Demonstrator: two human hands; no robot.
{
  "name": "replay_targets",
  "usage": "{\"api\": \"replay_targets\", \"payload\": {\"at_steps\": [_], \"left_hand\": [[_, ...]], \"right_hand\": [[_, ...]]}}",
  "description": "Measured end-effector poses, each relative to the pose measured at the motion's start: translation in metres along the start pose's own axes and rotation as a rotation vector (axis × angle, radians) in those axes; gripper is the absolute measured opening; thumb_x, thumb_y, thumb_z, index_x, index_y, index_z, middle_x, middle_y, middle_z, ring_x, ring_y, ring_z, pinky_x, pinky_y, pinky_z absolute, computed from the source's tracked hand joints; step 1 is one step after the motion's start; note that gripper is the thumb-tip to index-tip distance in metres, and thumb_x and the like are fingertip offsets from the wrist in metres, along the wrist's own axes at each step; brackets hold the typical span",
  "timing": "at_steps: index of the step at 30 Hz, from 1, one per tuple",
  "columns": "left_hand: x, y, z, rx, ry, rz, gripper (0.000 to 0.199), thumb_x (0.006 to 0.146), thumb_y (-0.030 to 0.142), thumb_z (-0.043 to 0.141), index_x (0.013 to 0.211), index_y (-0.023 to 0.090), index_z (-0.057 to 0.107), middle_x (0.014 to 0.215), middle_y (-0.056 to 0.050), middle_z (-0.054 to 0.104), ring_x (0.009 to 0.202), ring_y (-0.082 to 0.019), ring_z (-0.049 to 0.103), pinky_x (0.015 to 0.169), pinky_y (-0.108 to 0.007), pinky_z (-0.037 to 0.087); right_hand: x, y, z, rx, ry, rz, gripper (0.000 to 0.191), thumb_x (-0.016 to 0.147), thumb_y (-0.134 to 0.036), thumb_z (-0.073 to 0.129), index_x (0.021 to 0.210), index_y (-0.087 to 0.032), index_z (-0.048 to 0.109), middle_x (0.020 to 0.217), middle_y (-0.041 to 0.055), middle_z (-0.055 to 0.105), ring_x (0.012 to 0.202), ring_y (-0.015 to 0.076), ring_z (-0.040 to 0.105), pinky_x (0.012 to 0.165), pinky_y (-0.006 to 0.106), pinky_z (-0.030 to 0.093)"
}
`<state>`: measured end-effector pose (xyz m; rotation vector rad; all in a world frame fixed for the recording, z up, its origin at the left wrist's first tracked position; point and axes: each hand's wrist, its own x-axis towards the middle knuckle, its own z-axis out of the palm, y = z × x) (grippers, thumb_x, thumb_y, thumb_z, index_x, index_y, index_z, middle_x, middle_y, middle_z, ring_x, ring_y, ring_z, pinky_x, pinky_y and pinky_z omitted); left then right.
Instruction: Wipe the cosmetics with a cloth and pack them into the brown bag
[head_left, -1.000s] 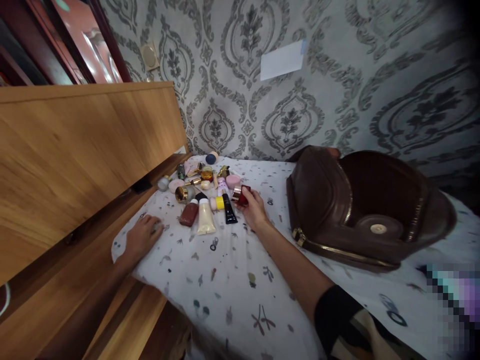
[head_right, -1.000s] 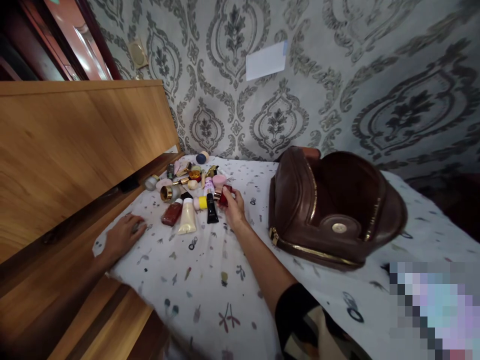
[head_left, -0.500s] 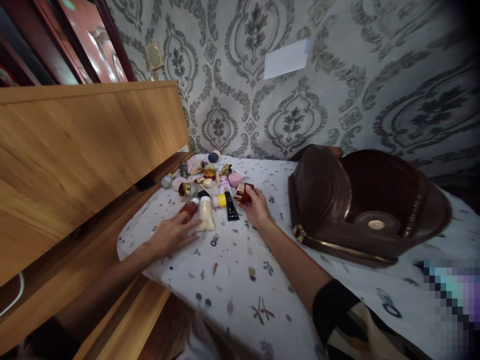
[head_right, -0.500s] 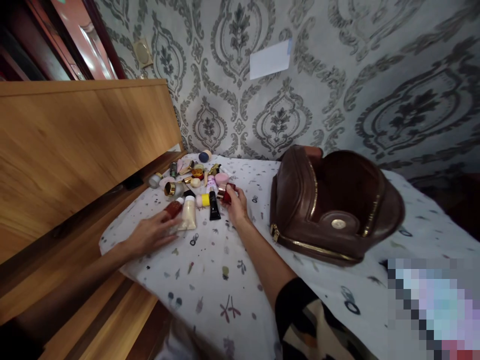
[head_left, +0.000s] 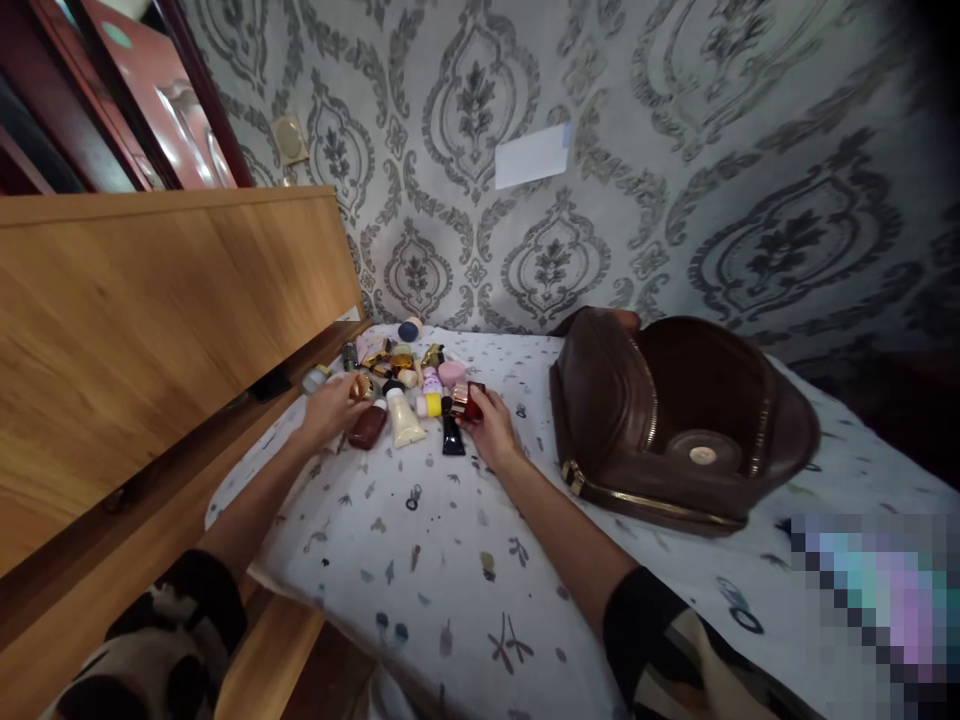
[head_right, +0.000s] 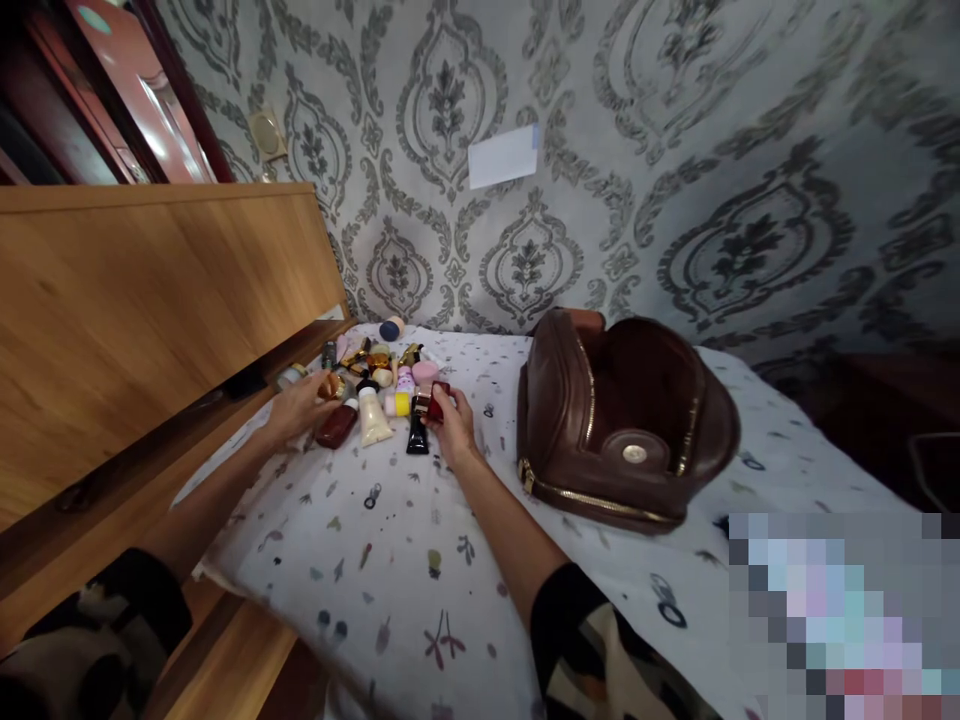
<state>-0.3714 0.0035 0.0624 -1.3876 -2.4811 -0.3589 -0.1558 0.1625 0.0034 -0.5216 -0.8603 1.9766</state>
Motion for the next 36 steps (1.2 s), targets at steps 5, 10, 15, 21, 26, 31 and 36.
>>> {"api": "replay_targets", "payload": {"at_steps": [5, 10, 15, 21, 26, 31, 36], "left_hand": [[0.024, -0.009, 0.004, -0.091, -0.102, -0.033, 0.044, 0.083, 0.055, 0.062, 0.111, 0.022, 0.057, 0.090, -0.003, 0.069, 0.082, -0.023, 0.064, 0.068, -0.030, 0.044], [0.066, 0.016, -0.005, -0.150, 0.013, -0.023, 0.043, 0.080, 0.058, 0.062, 0.102, 0.022, 0.057, 0.088, -0.003, 0.069, 0.083, -0.022, 0.063, 0.071, -0.030, 0.044], [0.134, 0.079, 0.010, -0.212, 0.024, 0.044, 0.036, 0.083, 0.044, 0.066, 0.106, 0.017, 0.061, 0.101, -0.008, 0.071, 0.091, -0.020, 0.065, 0.075, -0.028, 0.044], [0.184, 0.136, 0.056, -0.213, -0.011, -0.007, 0.043, 0.088, 0.034, 0.062, 0.120, 0.005, 0.060, 0.114, -0.023, 0.067, 0.095, -0.024, 0.066, 0.076, -0.030, 0.042], [0.186, 0.129, 0.062, -0.158, -0.009, -0.015, 0.043, 0.094, 0.033, 0.055, 0.133, 0.015, 0.056, 0.124, -0.019, 0.066, 0.107, -0.028, 0.064, 0.083, -0.033, 0.046], [0.154, 0.060, 0.019, 0.021, -0.024, -0.093, 0.035, 0.093, 0.028, 0.047, 0.120, 0.017, 0.067, 0.131, -0.020, 0.061, 0.114, -0.034, 0.062, 0.088, -0.041, 0.048], [0.106, -0.034, -0.016, 0.205, -0.123, -0.257, 0.040, 0.084, 0.034, 0.057, 0.116, 0.011, 0.068, 0.128, -0.027, 0.062, 0.118, -0.044, 0.059, 0.094, -0.052, 0.045]], "right_hand": [[-0.001, 0.000, 0.000, 0.005, -0.011, -0.011, 0.044, 0.059, -0.047, 0.086, 0.084, -0.023, 0.059, 0.072, -0.0037, 0.071, 0.063, 0.0138, 0.065, 0.048, 0.021, 0.051], [-0.001, 0.000, 0.000, 0.015, -0.006, -0.020, 0.043, 0.060, -0.048, 0.086, 0.085, -0.022, 0.061, 0.073, -0.0029, 0.071, 0.064, 0.0140, 0.066, 0.049, 0.022, 0.052], [-0.001, -0.001, -0.002, 0.041, -0.008, -0.018, 0.041, 0.062, -0.046, 0.086, 0.086, -0.022, 0.063, 0.075, -0.0022, 0.071, 0.065, 0.0143, 0.066, 0.049, 0.021, 0.052], [0.001, -0.001, -0.006, 0.031, -0.020, -0.003, 0.043, 0.063, -0.047, 0.086, 0.090, -0.022, 0.065, 0.081, -0.0018, 0.072, 0.069, 0.0145, 0.067, 0.052, 0.022, 0.053], [0.001, -0.001, -0.007, 0.009, -0.030, -0.002, 0.039, 0.065, -0.046, 0.085, 0.089, -0.023, 0.065, 0.081, -0.0018, 0.072, 0.070, 0.0145, 0.067, 0.052, 0.022, 0.053], [0.001, -0.002, -0.006, 0.035, -0.018, 0.014, 0.039, 0.063, -0.045, 0.086, 0.088, -0.023, 0.065, 0.081, -0.0016, 0.072, 0.069, 0.0148, 0.066, 0.052, 0.023, 0.053], [0.001, -0.002, -0.005, 0.023, -0.023, 0.010, 0.037, 0.065, -0.044, 0.086, 0.087, -0.023, 0.066, 0.081, -0.0017, 0.072, 0.069, 0.0148, 0.066, 0.052, 0.022, 0.053]]}}
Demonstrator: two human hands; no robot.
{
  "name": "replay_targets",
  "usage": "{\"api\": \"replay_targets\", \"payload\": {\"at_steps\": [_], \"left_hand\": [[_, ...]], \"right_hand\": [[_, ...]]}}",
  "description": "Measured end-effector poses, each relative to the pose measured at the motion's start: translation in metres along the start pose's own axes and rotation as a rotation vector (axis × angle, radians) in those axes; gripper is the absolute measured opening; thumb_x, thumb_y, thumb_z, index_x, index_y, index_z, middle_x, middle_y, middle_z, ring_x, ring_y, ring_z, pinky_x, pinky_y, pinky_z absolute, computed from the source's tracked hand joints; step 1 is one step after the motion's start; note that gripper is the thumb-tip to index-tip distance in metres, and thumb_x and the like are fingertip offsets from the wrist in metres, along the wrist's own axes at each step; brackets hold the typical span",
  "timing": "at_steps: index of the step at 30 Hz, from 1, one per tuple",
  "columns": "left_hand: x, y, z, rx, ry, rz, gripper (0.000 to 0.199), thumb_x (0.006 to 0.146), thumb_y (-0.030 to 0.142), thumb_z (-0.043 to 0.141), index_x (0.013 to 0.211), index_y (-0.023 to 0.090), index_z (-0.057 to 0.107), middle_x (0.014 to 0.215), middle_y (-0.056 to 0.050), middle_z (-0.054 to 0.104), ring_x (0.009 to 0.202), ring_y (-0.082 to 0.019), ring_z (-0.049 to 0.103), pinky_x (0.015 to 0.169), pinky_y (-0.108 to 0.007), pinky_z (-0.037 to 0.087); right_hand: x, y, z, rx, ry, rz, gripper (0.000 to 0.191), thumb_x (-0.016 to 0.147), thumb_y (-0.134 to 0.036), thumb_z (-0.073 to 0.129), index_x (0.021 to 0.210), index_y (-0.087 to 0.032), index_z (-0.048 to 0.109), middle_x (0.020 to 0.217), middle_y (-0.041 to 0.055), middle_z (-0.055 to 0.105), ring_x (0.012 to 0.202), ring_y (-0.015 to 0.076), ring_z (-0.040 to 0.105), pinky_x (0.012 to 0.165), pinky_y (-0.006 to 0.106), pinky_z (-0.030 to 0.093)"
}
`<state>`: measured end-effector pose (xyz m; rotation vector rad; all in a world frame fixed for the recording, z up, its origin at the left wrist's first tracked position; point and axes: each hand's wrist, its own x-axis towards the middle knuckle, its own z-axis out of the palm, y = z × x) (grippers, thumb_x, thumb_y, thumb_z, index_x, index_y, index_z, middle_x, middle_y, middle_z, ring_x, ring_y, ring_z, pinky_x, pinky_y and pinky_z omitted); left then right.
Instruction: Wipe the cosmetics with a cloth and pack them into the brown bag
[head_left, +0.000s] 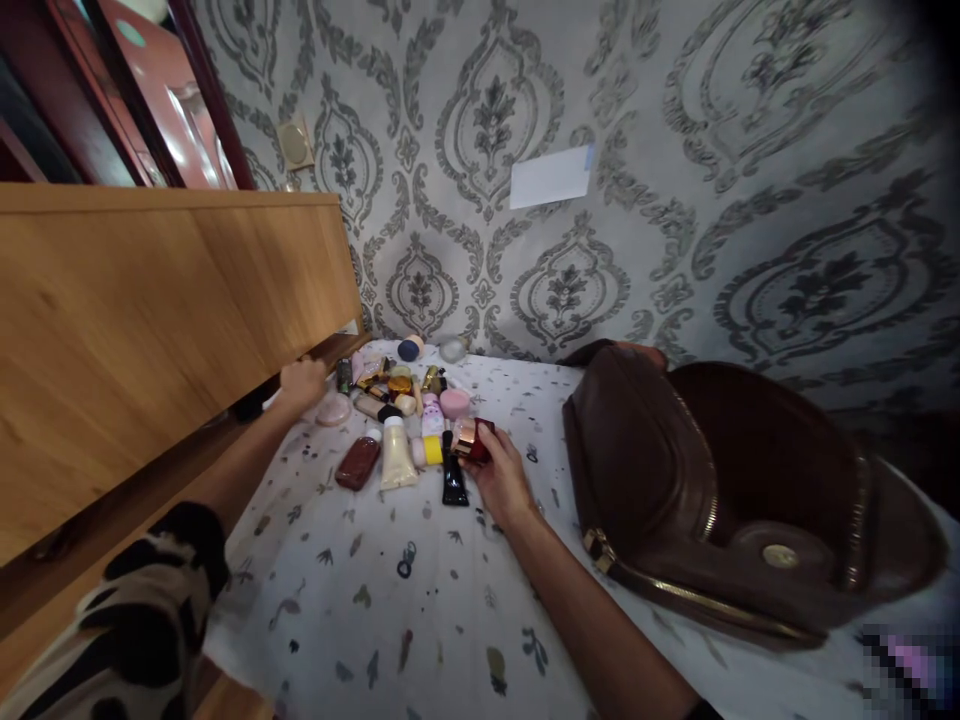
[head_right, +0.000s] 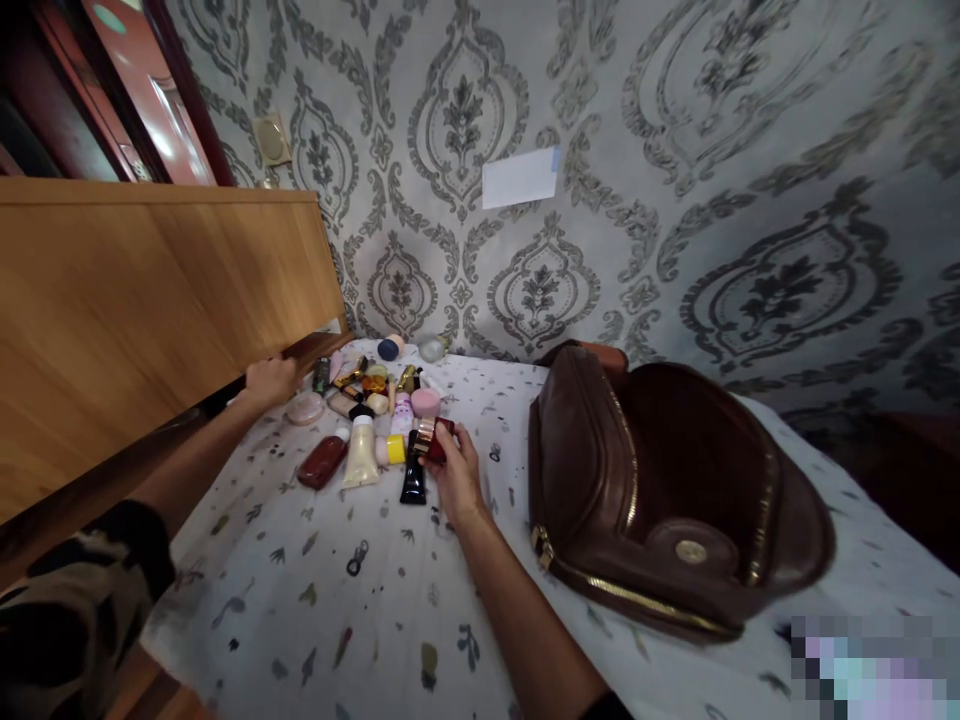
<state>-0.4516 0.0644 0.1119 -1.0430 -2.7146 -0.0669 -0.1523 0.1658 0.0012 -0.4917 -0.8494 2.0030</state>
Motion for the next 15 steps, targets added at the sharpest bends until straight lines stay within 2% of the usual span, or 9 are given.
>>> {"api": "replay_targets", "payload": {"at_steps": [2, 5, 10, 15], "left_hand": [[-0.005, -0.026, 0.004, 0.030, -0.070, -0.065, 0.042, 0.080, 0.039, 0.061, 0.113, 0.014, 0.070, 0.119, -0.025, 0.068, 0.114, -0.043, 0.062, 0.091, -0.051, 0.048], [-0.004, -0.044, 0.010, 0.026, -0.151, -0.124, 0.050, 0.075, 0.049, 0.065, 0.113, 0.016, 0.070, 0.118, -0.024, 0.070, 0.108, -0.042, 0.066, 0.083, -0.045, 0.052], [0.003, -0.049, 0.017, -0.025, -0.181, -0.120, 0.055, 0.073, 0.051, 0.068, 0.118, 0.019, 0.066, 0.125, -0.020, 0.067, 0.110, -0.037, 0.066, 0.079, -0.037, 0.053], [-0.002, -0.037, 0.024, -0.072, -0.077, -0.085, 0.052, 0.085, 0.040, 0.058, 0.133, 0.022, 0.053, 0.131, -0.015, 0.062, 0.112, -0.028, 0.064, 0.084, -0.031, 0.051]], "right_hand": [[0.000, 0.000, 0.001, 0.004, 0.006, -0.004, 0.038, 0.064, -0.044, 0.086, 0.087, -0.023, 0.066, 0.080, -0.0018, 0.072, 0.069, 0.0148, 0.066, 0.051, 0.023, 0.053], [-0.001, -0.001, 0.002, 0.004, 0.011, -0.003, 0.039, 0.062, -0.045, 0.086, 0.086, -0.022, 0.066, 0.080, -0.0014, 0.072, 0.068, 0.0147, 0.065, 0.051, 0.022, 0.052], [-0.002, -0.002, 0.003, 0.000, -0.002, 0.001, 0.038, 0.062, -0.044, 0.087, 0.084, -0.022, 0.065, 0.078, -0.0024, 0.072, 0.068, 0.0143, 0.066, 0.051, 0.022, 0.053], [-0.003, -0.003, 0.004, -0.012, -0.012, -0.002, 0.039, 0.061, -0.042, 0.087, 0.089, -0.022, 0.068, 0.079, -0.0021, 0.072, 0.068, 0.0140, 0.066, 0.053, 0.022, 0.053]]}}
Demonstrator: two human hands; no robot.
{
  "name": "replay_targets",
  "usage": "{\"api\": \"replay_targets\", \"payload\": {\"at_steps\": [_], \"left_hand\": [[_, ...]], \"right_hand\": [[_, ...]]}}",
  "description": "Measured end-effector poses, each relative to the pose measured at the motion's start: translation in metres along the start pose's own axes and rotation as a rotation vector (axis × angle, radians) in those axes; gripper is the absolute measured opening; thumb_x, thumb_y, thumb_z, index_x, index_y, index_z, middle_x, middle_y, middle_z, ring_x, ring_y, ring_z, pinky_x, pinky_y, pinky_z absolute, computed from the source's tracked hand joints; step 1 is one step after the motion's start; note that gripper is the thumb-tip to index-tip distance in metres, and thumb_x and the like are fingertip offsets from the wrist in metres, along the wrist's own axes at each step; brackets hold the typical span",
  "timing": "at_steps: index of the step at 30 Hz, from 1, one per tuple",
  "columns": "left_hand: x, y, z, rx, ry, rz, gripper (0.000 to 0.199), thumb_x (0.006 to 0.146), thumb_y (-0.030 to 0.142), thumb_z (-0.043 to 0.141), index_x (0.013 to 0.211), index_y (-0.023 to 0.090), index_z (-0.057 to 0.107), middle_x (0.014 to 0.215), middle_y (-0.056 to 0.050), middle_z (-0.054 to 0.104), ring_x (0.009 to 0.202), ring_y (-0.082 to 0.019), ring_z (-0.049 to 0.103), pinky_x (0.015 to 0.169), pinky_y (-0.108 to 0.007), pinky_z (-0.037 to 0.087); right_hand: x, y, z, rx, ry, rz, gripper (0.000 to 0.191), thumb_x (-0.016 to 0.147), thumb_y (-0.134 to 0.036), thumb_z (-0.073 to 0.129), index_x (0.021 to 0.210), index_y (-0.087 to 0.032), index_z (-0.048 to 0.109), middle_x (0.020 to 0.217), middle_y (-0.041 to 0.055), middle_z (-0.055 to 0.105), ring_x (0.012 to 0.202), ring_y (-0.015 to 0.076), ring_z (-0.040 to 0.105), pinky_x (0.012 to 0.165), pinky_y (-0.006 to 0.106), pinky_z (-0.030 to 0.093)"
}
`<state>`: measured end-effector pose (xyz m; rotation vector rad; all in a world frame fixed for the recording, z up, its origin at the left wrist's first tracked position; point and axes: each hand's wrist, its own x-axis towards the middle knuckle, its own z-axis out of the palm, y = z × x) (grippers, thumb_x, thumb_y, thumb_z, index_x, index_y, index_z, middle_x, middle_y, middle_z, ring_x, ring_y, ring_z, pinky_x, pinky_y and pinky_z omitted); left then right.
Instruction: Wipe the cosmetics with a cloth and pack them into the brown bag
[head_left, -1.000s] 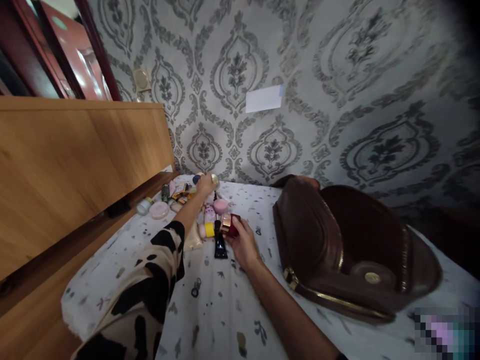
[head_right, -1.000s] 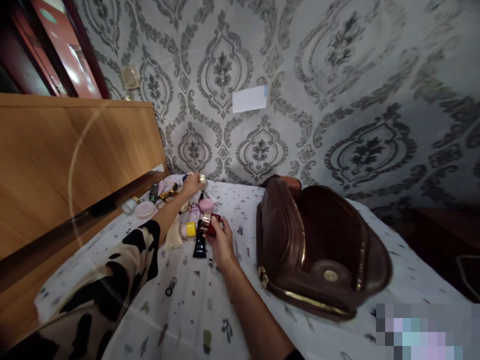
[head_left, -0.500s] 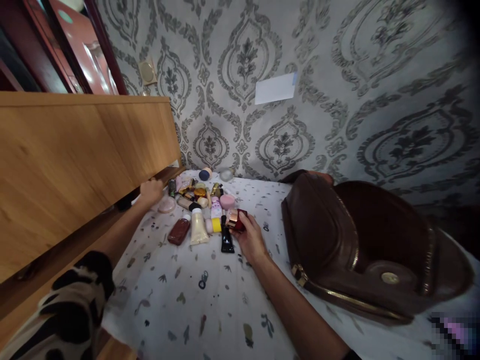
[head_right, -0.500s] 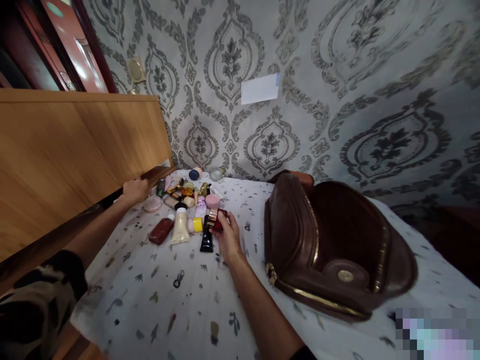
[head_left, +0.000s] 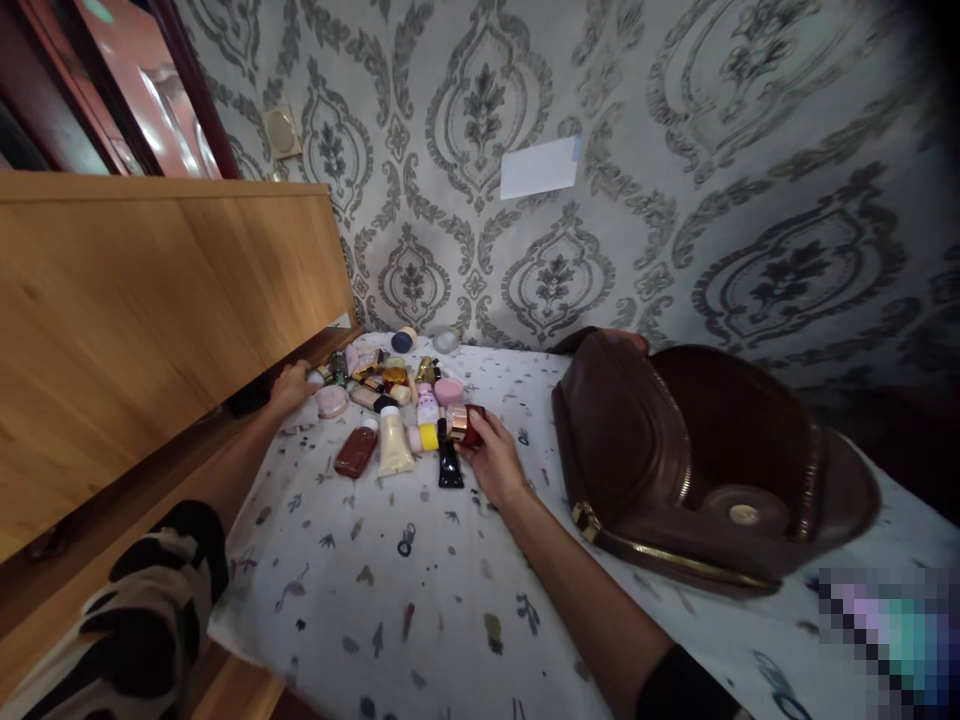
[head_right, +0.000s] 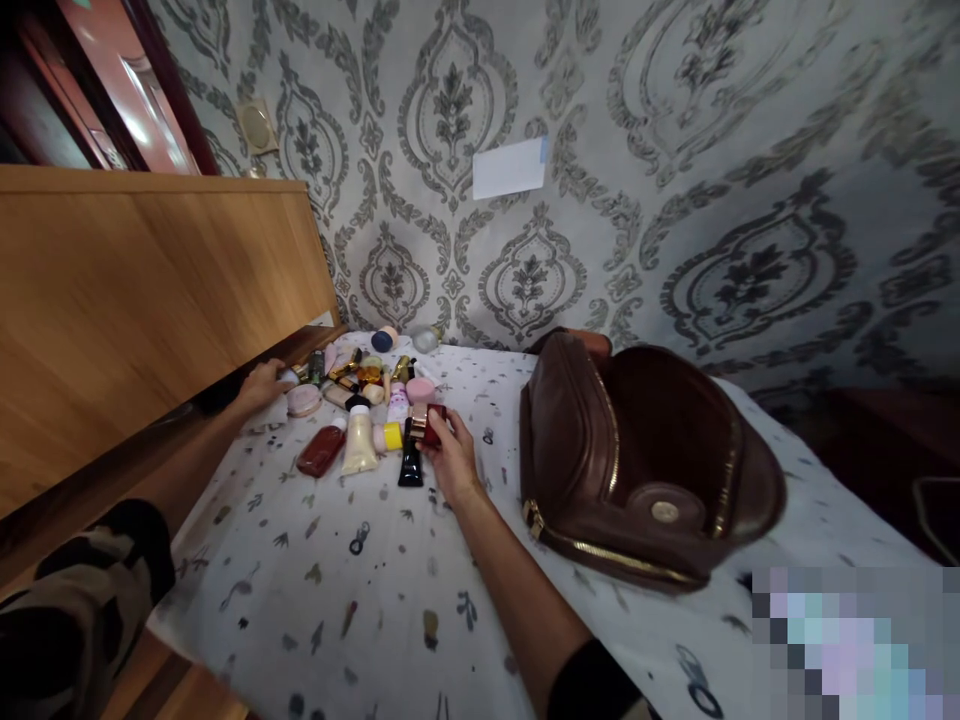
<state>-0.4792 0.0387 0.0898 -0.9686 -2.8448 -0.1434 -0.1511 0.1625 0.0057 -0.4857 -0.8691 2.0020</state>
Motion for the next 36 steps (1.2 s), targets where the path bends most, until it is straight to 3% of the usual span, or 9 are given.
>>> {"api": "replay_targets", "payload": {"at_steps": [6, 8, 11, 13, 17, 22, 25, 29, 36], "left_hand": [[-0.043, 0.047, -0.011, -0.007, 0.172, 0.117, 0.041, 0.097, 0.033, 0.038, 0.135, 0.025, 0.052, 0.138, -0.016, 0.049, 0.112, -0.033, 0.062, 0.086, -0.042, 0.050], [-0.071, 0.070, -0.014, -0.029, 0.204, 0.413, 0.038, 0.099, 0.035, 0.038, 0.129, 0.025, 0.058, 0.131, -0.012, 0.053, 0.109, -0.029, 0.063, 0.086, -0.038, 0.050], [-0.112, 0.103, -0.009, -0.009, 0.020, 0.941, 0.036, 0.098, 0.040, 0.045, 0.129, 0.031, 0.060, 0.123, -0.007, 0.058, 0.104, -0.023, 0.062, 0.086, -0.032, 0.050], [-0.126, 0.119, -0.001, 0.051, -0.023, 1.056, 0.039, 0.096, 0.046, 0.050, 0.132, 0.035, 0.058, 0.122, -0.006, 0.057, 0.104, -0.024, 0.061, 0.081, -0.032, 0.050], [-0.113, 0.123, 0.010, 0.120, 0.031, 0.901, 0.037, 0.098, 0.038, 0.046, 0.131, 0.029, 0.060, 0.124, -0.013, 0.055, 0.109, -0.030, 0.058, 0.077, -0.035, 0.051], [-0.099, 0.109, 0.000, 0.201, 0.105, 0.662, 0.037, 0.098, 0.035, 0.046, 0.132, 0.027, 0.058, 0.124, -0.016, 0.053, 0.111, -0.033, 0.057, 0.077, -0.037, 0.050], [-0.130, 0.111, -0.002, 0.117, 0.112, 0.754, 0.038, 0.101, 0.037, 0.040, 0.134, 0.027, 0.056, 0.122, -0.015, 0.053, 0.109, -0.029, 0.056, 0.073, -0.034, 0.049], [-0.169, 0.117, 0.012, 0.051, 0.015, 1.119, 0.039, 0.100, 0.047, 0.043, 0.133, 0.032, 0.056, 0.119, -0.009, 0.055, 0.103, -0.024, 0.057, 0.071, -0.029, 0.046], [-0.153, 0.083, 0.021, 0.065, 0.148, 1.007, 0.030, 0.101, 0.029, 0.041, 0.120, 0.019, 0.062, 0.108, -0.011, 0.059, 0.093, -0.024, 0.057, 0.067, -0.031, 0.043]], "right_hand": [[0.003, -0.001, -0.004, 0.079, 0.004, 0.032, 0.029, 0.069, -0.038, 0.082, 0.088, -0.022, 0.068, 0.084, -0.0007, 0.074, 0.071, 0.0133, 0.067, 0.055, 0.021, 0.054], [0.007, -0.002, -0.008, 0.125, 0.033, 0.050, 0.024, 0.074, -0.039, 0.077, 0.088, -0.022, 0.067, 0.084, 0.0005, 0.074, 0.072, 0.0140, 0.068, 0.055, 0.021, 0.054], [0.011, -0.006, -0.014, 0.153, 0.049, 0.062, 0.022, 0.079, -0.044, 0.070, 0.088, -0.024, 0.067, 0.080, 0.0016, 0.074, 0.070, 0.0164, 0.069, 0.054, 0.025, 0.056], [0.011, -0.008, -0.016, 0.177, 0.054, 0.075, 0.022, 0.081, -0.045, 0.068, 0.084, -0.024, 0.066, 0.074, 0.0017, 0.073, 0.068, 0.0173, 0.069, 0.054, 0.026, 0.056], [0.004, -0.014, -0.013, 0.256, 0.102, 0.135, 0.021, 0.083, -0.044, 0.064, 0.081, -0.023, 0.066, 0.071, 0.0018, 0.073, 0.066, 0.0172, 0.069, 0.054, 0.026, 0.056], [-0.001, -0.017, -0.007, 0.282, 0.120, 0.182, 0.022, 0.087, -0.041, 0.057, 0.086, -0.022, 0.067, 0.076, 0.0045, 0.075, 0.070, 0.0210, 0.072, 0.054, 0.030, 0.059], [-0.003, -0.017, -0.007, 0.302, 0.099, 0.193, 0.021, 0.088, -0.039, 0.057, 0.090, -0.020, 0.066, 0.080, 0.0061, 0.076, 0.073, 0.0222, 0.074, 0.057, 0.030, 0.060], [-0.013, -0.020, -0.014, 0.307, 0.079, 0.188, 0.018, 0.088, -0.036, 0.059, 0.094, -0.020, 0.065, 0.078, 0.0055, 0.076, 0.073, 0.0222, 0.074, 0.055, 0.028, 0.060], [-0.043, -0.031, -0.021, 0.169, 0.062, 0.150, 0.017, 0.087, -0.035, 0.061, 0.093, -0.020, 0.067, 0.080, 0.0054, 0.077, 0.074, 0.0233, 0.075, 0.053, 0.029, 0.060]]}}
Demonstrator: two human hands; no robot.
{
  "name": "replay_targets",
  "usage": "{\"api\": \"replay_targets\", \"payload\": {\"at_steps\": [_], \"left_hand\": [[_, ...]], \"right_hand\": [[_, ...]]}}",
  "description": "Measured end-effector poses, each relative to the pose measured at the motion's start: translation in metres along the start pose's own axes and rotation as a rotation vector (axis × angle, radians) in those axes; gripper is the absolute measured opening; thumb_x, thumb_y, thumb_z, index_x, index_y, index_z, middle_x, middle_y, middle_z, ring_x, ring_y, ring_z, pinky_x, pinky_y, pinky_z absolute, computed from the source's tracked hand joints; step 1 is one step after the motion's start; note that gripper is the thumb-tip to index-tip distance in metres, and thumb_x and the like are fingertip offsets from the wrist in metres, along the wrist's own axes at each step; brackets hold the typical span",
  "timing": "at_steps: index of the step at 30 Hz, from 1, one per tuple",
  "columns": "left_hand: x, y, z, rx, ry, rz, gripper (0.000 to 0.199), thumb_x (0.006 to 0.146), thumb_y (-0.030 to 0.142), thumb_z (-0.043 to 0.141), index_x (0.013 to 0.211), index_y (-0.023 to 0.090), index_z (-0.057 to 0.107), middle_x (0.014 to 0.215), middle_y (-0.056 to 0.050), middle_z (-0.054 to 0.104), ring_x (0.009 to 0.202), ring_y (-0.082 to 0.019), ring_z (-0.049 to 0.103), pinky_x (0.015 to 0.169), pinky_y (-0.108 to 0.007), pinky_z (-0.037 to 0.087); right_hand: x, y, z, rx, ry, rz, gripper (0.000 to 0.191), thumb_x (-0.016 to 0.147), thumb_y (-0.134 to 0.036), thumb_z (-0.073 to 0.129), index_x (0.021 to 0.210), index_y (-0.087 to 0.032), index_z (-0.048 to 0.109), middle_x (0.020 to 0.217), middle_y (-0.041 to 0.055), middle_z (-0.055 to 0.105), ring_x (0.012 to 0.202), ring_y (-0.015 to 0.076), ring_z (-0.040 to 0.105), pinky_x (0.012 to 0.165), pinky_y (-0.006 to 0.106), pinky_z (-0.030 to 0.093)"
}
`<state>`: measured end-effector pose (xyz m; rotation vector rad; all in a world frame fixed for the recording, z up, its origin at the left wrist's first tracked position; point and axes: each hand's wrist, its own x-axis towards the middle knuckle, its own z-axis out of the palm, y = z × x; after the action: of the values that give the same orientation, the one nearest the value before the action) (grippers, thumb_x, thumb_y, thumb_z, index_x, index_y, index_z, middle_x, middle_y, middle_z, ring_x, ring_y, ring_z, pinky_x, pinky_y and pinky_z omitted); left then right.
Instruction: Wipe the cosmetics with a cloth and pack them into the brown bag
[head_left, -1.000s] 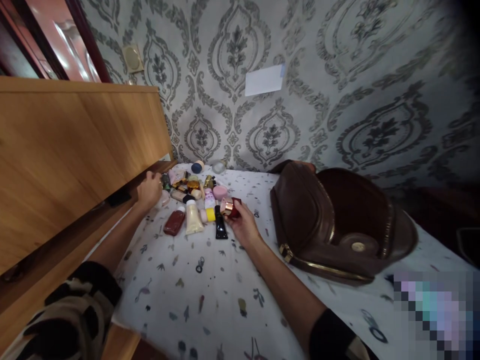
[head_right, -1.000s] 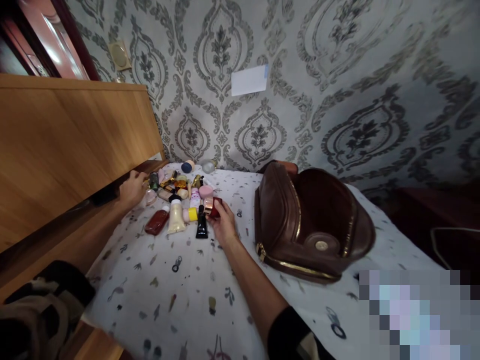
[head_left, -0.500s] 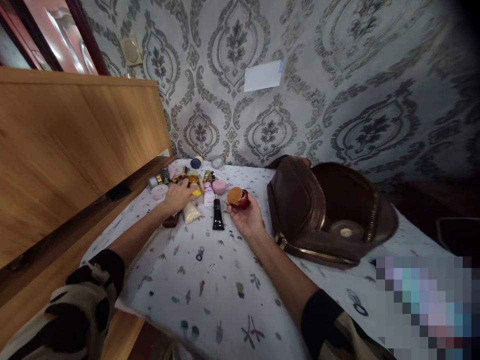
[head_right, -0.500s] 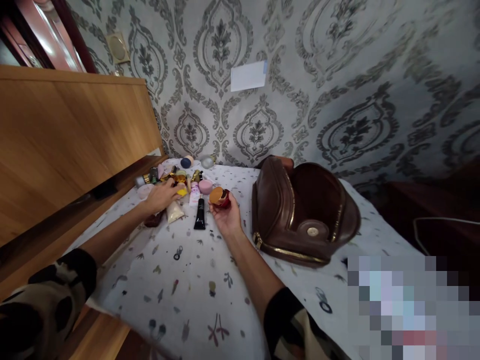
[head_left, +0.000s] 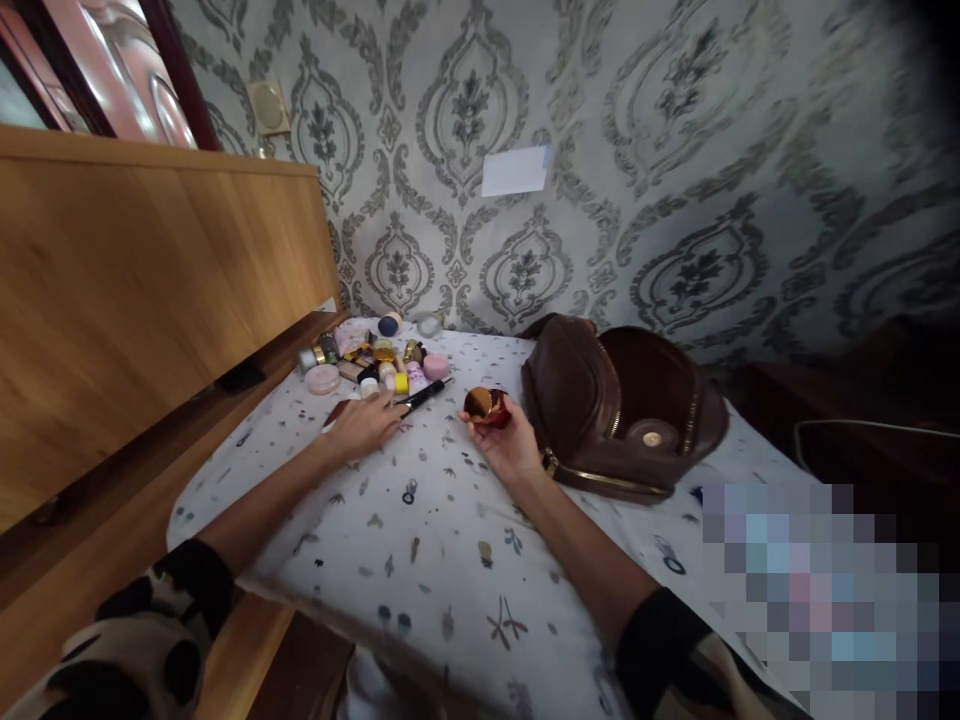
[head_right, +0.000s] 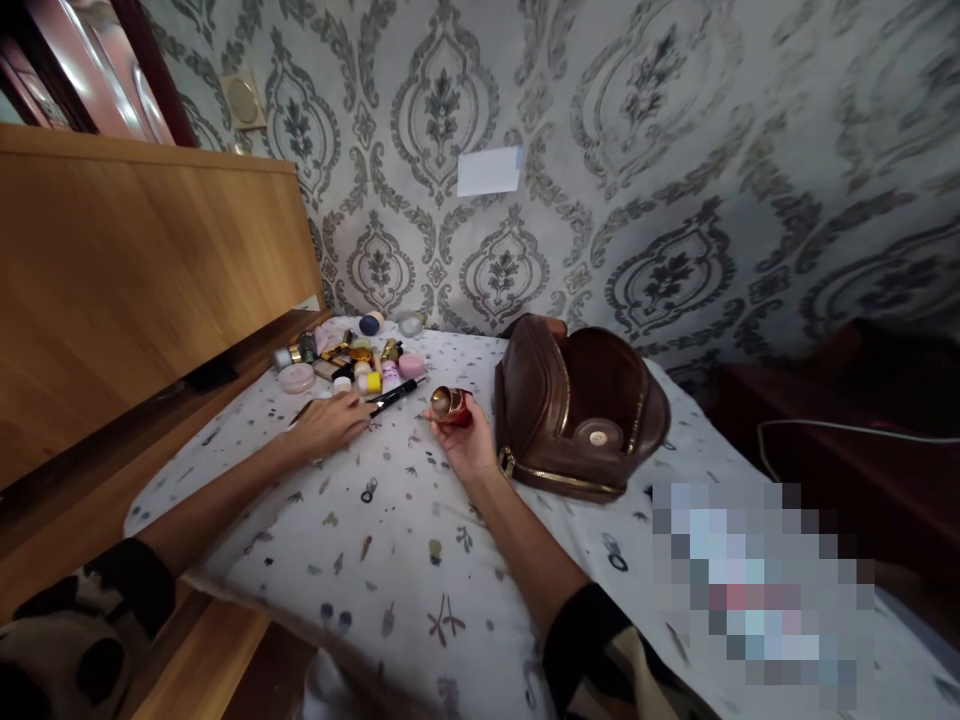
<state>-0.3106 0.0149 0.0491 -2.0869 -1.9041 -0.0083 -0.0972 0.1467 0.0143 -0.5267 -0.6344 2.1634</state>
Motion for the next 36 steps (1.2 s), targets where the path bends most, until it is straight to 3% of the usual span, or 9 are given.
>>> {"api": "replay_targets", "payload": {"at_steps": [4, 8, 12, 15, 18, 24, 27, 31, 36], "left_hand": [[-0.025, -0.018, 0.003, 0.034, 0.030, 0.048, 0.024, 0.100, 0.029, 0.043, 0.105, 0.021, 0.066, 0.096, -0.007, 0.062, 0.091, -0.022, 0.057, 0.070, -0.031, 0.043], [-0.041, -0.047, 0.007, 0.102, 0.067, -0.018, 0.026, 0.098, 0.018, 0.041, 0.095, 0.017, 0.067, 0.097, -0.012, 0.064, 0.094, -0.024, 0.057, 0.069, -0.032, 0.043], [-0.043, -0.080, 0.002, 0.147, 0.100, -0.090, 0.026, 0.097, 0.016, 0.040, 0.097, 0.015, 0.066, 0.103, -0.017, 0.064, 0.101, -0.030, 0.056, 0.068, -0.034, 0.044], [-0.042, -0.086, -0.005, 0.169, 0.117, -0.162, 0.026, 0.096, 0.017, 0.041, 0.102, 0.014, 0.066, 0.106, -0.018, 0.064, 0.104, -0.032, 0.056, 0.067, -0.035, 0.045], [-0.034, -0.058, -0.011, 0.115, 0.122, -0.213, 0.029, 0.099, 0.023, 0.038, 0.106, 0.016, 0.066, 0.105, -0.015, 0.064, 0.104, -0.029, 0.058, 0.073, -0.035, 0.047], [0.016, 0.047, -0.008, -0.072, 0.014, -0.100, 0.038, 0.100, 0.042, 0.043, 0.129, 0.021, 0.056, 0.119, -0.012, 0.063, 0.109, -0.028, 0.059, 0.075, -0.034, 0.049], [0.034, 0.061, 0.000, -0.055, -0.034, -0.111, 0.033, 0.099, 0.031, 0.044, 0.127, 0.017, 0.057, 0.112, -0.014, 0.066, 0.104, -0.028, 0.061, 0.073, -0.034, 0.049], [0.027, 0.027, 0.007, -0.013, -0.049, -0.178, 0.032, 0.097, 0.020, 0.042, 0.123, 0.012, 0.059, 0.115, -0.019, 0.066, 0.105, -0.031, 0.061, 0.077, -0.039, 0.050], [-0.003, -0.030, 0.008, 0.041, -0.042, -0.182, 0.032, 0.098, 0.027, 0.044, 0.120, 0.013, 0.061, 0.116, -0.020, 0.065, 0.114, -0.035, 0.056, 0.081, -0.042, 0.050]], "right_hand": [[-0.018, 0.003, -0.002, -0.097, -0.078, -0.042, 0.021, 0.084, -0.036, 0.068, 0.095, -0.019, 0.069, 0.084, 0.0050, 0.078, 0.076, 0.0217, 0.076, 0.054, 0.025, 0.059], [-0.041, 0.007, -0.003, -0.206, -0.119, -0.066, 0.028, 0.079, -0.040, 0.075, 0.094, -0.017, 0.071, 0.079, 0.0042, 0.076, 0.075, 0.0197, 0.076, 0.051, 0.020, 0.055], [-0.057, 0.010, -0.002, -0.263, -0.096, -0.128, 0.034, 0.073, -0.040, 0.082, 0.096, -0.021, 0.067, 0.086, 0.0018, 0.076, 0.071, 0.0187, 0.074, 0.050, 0.022, 0.052], [-0.060, 0.011, 0.000, -0.280, -0.089, -0.158, 0.039, 0.068, -0.039, 0.085, 0.097, -0.023, 0.063, 0.087, 0.0008, 0.076, 0.068, 0.0172, 0.072, 0.051, 0.023, 0.049], [-0.060, 0.012, 0.003, -0.316, -0.085, -0.176, 0.042, 0.068, -0.040, 0.085, 0.099, -0.024, 0.062, 0.087, 0.0004, 0.076, 0.066, 0.0159, 0.071, 0.053, 0.023, 0.047], [-0.061, 0.014, 0.002, -0.372, -0.080, -0.223, 0.055, 0.065, -0.044, 0.085, 0.110, -0.027, 0.057, 0.086, -0.0006, 0.075, 0.066, 0.0170, 0.070, 0.051, 0.024, 0.042], [-0.059, 0.014, -0.001, -0.367, -0.056, -0.235, 0.053, 0.063, -0.044, 0.087, 0.101, -0.026, 0.054, 0.084, -0.0009, 0.075, 0.065, 0.0169, 0.070, 0.051, 0.023, 0.042], [-0.057, 0.013, -0.004, -0.375, -0.035, -0.230, 0.050, 0.062, -0.047, 0.087, 0.091, -0.023, 0.054, 0.083, 0.0009, 0.075, 0.067, 0.0167, 0.070, 0.053, 0.023, 0.042], [-0.057, 0.011, -0.003, -0.354, -0.014, -0.234, 0.047, 0.064, -0.045, 0.086, 0.093, -0.023, 0.057, 0.083, -0.0001, 0.074, 0.066, 0.0145, 0.067, 0.054, 0.023, 0.042]]}}
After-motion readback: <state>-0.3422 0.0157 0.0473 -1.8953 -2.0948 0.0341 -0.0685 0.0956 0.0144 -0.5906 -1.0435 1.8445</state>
